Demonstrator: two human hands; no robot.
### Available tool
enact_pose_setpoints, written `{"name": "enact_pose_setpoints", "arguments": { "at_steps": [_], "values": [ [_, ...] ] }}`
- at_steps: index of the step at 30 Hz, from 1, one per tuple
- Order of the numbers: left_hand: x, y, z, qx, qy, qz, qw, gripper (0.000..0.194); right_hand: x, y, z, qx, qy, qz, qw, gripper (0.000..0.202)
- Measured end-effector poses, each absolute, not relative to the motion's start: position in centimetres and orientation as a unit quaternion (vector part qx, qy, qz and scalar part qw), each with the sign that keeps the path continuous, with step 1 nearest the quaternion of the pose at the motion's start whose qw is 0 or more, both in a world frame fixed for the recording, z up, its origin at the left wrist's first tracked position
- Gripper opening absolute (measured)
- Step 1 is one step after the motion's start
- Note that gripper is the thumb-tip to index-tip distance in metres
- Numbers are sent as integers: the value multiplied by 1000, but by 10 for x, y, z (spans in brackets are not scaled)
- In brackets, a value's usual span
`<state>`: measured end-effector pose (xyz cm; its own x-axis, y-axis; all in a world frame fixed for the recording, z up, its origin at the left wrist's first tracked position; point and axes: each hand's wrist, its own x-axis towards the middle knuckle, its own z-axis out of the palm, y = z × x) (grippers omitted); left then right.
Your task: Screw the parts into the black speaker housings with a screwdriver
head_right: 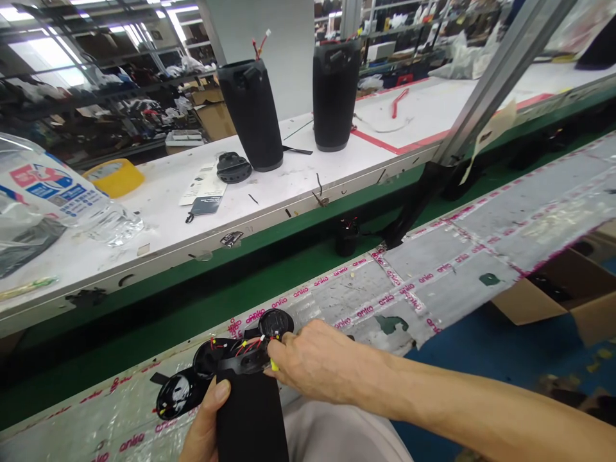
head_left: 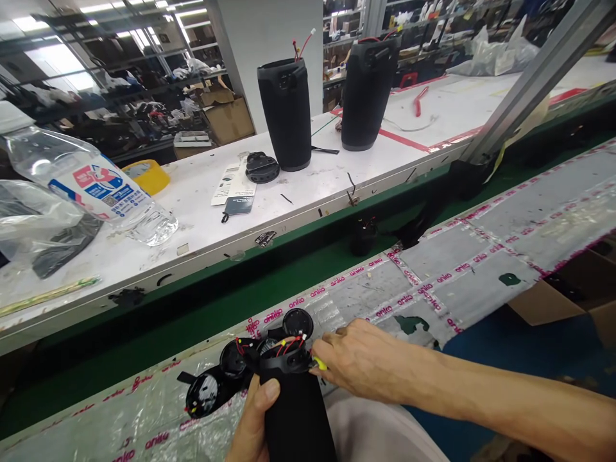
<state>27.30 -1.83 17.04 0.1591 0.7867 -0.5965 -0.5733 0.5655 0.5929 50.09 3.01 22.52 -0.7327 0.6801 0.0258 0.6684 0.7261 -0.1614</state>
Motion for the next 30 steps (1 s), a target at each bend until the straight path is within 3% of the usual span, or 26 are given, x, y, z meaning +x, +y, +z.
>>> {"name": "enact_pose_setpoints", "arguments": {
  "at_steps": [8,12,19,26,30],
  "values": [
    [277,-13,186,205,524,421,712,80,504,33,235,-329,-942,64,4,20],
    [279,-12,185,187,483,421,745,71,505,36,232,-331,-940,88,2,24],
    [274,-19,174,74,380,412,825,51,510,34,213,-405,-861,271,144,30],
    [271,-21,173,55,415,415,808,42,514,27,220,-457,-797,348,187,32],
    [269,-25,180,129,487,431,749,66,508,18,215,-483,-792,340,154,35]
  ]
}}
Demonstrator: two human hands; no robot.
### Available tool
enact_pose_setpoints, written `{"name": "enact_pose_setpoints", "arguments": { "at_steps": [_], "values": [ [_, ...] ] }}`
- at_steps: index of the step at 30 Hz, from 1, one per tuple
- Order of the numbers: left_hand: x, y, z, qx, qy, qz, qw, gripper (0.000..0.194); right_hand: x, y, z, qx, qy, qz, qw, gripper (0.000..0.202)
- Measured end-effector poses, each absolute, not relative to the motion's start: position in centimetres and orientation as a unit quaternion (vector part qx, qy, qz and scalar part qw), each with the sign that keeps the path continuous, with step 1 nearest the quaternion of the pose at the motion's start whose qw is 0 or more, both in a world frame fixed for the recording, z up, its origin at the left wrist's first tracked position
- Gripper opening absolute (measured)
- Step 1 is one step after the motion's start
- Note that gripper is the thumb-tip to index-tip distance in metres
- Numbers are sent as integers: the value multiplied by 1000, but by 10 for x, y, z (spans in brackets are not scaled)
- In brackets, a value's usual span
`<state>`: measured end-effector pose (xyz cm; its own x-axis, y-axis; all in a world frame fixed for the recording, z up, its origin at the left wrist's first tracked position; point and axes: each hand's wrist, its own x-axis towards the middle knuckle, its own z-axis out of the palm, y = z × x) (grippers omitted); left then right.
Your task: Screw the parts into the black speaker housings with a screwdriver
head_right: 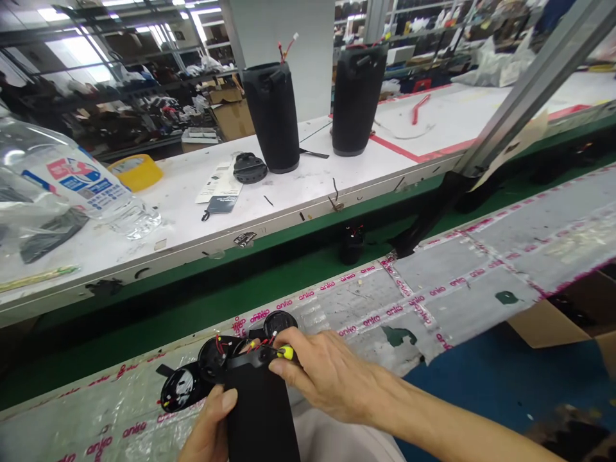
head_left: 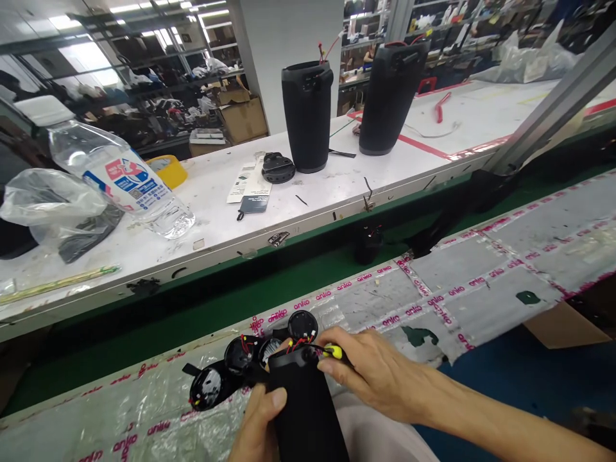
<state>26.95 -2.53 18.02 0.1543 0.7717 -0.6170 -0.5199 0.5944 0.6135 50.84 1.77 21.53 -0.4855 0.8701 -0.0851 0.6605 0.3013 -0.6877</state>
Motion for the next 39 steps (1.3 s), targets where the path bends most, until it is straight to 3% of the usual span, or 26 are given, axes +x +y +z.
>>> {"name": "enact_pose_setpoints", "arguments": {
  "at_steps": [7,14,22,29,34,39],
  "values": [
    [279,-24,199,297,572,419,640,92,507,15,217,-490,-784,365,105,30],
    [295,-19,203,311,556,419,647,72,506,12,217,-464,-813,340,89,27],
    [289,-23,191,245,535,425,688,78,509,14,217,-406,-886,203,92,23],
    [295,-18,201,282,488,429,706,57,509,19,232,-380,-914,135,43,11],
    [299,-15,202,334,517,413,672,55,512,26,243,-304,-951,34,-46,8],
    [301,-12,203,341,501,408,683,54,513,26,239,-294,-955,5,-39,8]
  ]
}}
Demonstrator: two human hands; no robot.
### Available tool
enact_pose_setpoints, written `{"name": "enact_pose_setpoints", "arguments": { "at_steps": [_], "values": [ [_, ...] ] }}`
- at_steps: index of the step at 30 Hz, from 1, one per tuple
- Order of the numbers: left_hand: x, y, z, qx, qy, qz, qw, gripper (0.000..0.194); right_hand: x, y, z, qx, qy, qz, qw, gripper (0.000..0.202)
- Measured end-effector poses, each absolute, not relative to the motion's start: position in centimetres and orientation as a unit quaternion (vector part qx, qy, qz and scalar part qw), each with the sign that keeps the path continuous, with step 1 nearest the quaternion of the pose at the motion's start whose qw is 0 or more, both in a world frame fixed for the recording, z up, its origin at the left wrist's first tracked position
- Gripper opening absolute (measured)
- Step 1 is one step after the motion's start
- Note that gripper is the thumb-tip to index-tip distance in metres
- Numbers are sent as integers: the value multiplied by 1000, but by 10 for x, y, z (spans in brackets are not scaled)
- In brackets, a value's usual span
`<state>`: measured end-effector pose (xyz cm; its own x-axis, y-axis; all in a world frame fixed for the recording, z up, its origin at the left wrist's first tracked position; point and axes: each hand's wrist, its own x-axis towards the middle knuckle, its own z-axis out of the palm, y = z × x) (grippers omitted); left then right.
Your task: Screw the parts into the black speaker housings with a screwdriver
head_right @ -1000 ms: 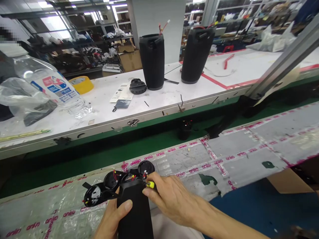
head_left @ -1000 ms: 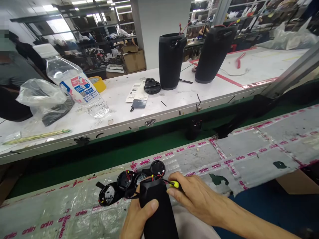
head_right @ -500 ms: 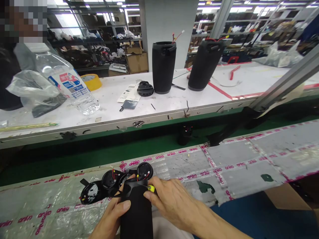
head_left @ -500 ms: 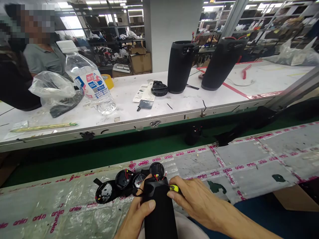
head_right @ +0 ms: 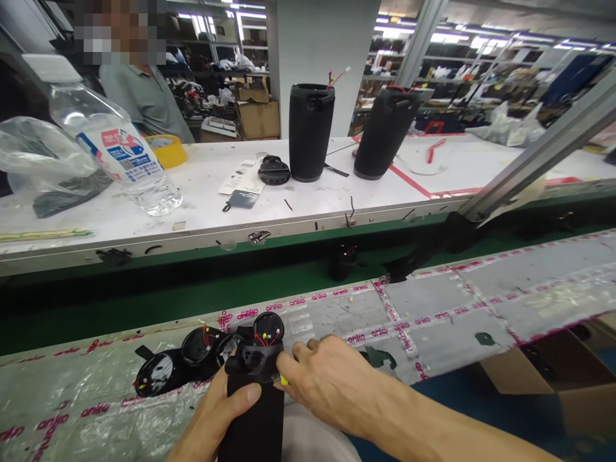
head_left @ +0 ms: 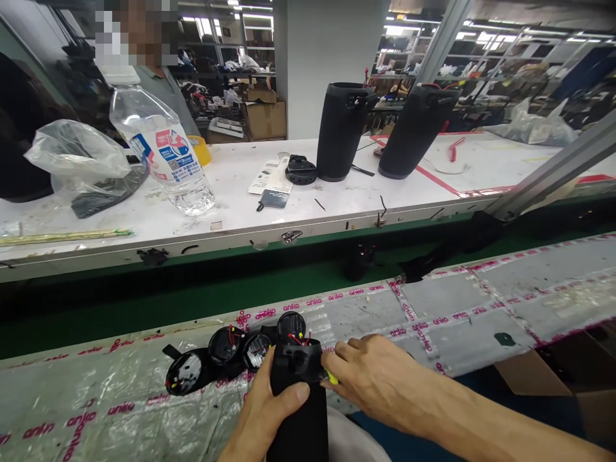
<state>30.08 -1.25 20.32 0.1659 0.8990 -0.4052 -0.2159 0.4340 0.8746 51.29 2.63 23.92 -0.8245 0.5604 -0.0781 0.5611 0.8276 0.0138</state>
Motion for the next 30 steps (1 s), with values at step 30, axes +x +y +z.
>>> {"name": "enact_pose_setpoints", "arguments": {
  "at_steps": [30],
  "values": [
    [301,-12,196,421,571,367,602,60,515,2,215,285,950,81,101,28]
  ]
}}
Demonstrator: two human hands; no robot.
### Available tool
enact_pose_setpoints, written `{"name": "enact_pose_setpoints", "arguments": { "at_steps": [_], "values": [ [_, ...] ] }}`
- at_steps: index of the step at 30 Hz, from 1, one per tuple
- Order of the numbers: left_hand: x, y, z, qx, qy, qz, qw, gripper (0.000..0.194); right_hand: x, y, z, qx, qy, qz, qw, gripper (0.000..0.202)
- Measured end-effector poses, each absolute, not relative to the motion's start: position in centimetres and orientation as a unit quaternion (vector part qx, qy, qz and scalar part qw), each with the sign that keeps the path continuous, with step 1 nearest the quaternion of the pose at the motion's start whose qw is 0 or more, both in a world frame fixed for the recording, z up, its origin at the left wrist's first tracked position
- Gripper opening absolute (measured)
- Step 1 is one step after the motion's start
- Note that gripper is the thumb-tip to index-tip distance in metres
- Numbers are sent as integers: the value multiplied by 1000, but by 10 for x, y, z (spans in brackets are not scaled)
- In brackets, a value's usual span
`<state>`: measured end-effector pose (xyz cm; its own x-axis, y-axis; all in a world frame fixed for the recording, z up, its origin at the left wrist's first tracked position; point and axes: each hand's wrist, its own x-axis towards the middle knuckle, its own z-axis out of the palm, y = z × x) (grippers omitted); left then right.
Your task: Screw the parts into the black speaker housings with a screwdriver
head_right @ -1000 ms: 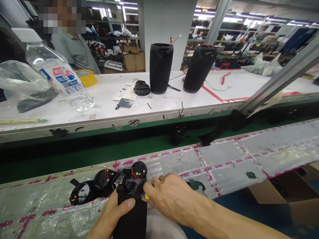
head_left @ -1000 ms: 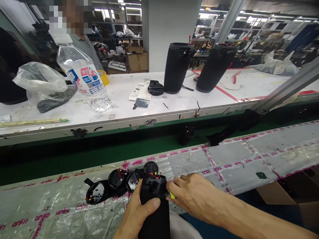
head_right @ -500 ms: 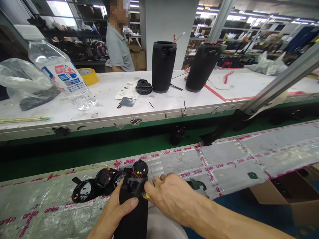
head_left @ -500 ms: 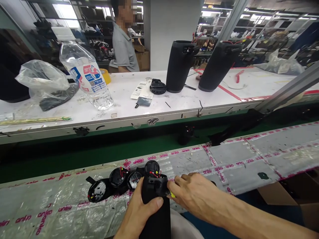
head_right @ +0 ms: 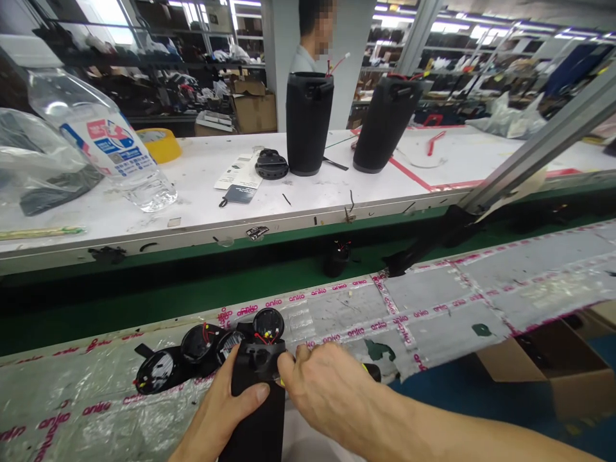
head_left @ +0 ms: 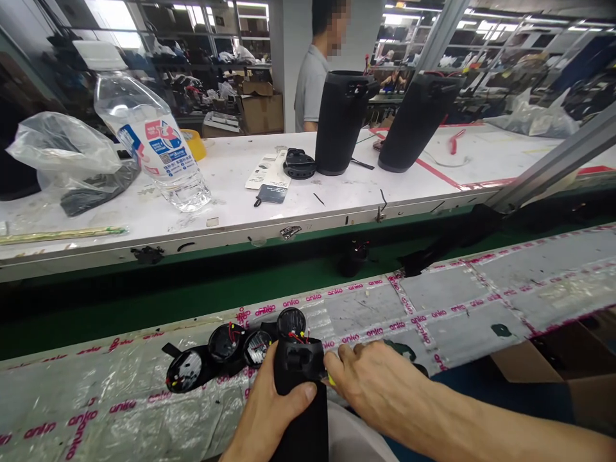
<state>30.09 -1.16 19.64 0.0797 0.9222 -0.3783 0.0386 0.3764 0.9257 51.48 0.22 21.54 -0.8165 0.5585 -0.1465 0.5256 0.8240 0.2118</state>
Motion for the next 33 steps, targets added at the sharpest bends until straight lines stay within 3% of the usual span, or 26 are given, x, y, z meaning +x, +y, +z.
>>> {"name": "enact_pose_setpoints", "arguments": {
  "at_steps": [11,14,17,19,23,27,33],
  "values": [
    [301,-12,189,395,599,382,582,67,503,4,211,303,949,40,72,21],
    [297,-14,183,340,584,399,620,58,503,11,214,318,947,-34,-15,5],
    [292,-18,179,296,573,404,649,53,510,16,221,387,904,-113,-144,21],
    [290,-21,180,273,560,427,655,60,516,17,226,449,864,-157,-168,27],
    [290,-21,185,251,551,450,657,65,519,13,226,489,823,-254,-141,31],
    [295,-13,180,348,531,418,650,65,514,14,217,524,769,-353,-96,50],
    [313,-2,158,455,472,393,645,88,536,22,217,501,740,-447,-42,35]
  ]
}}
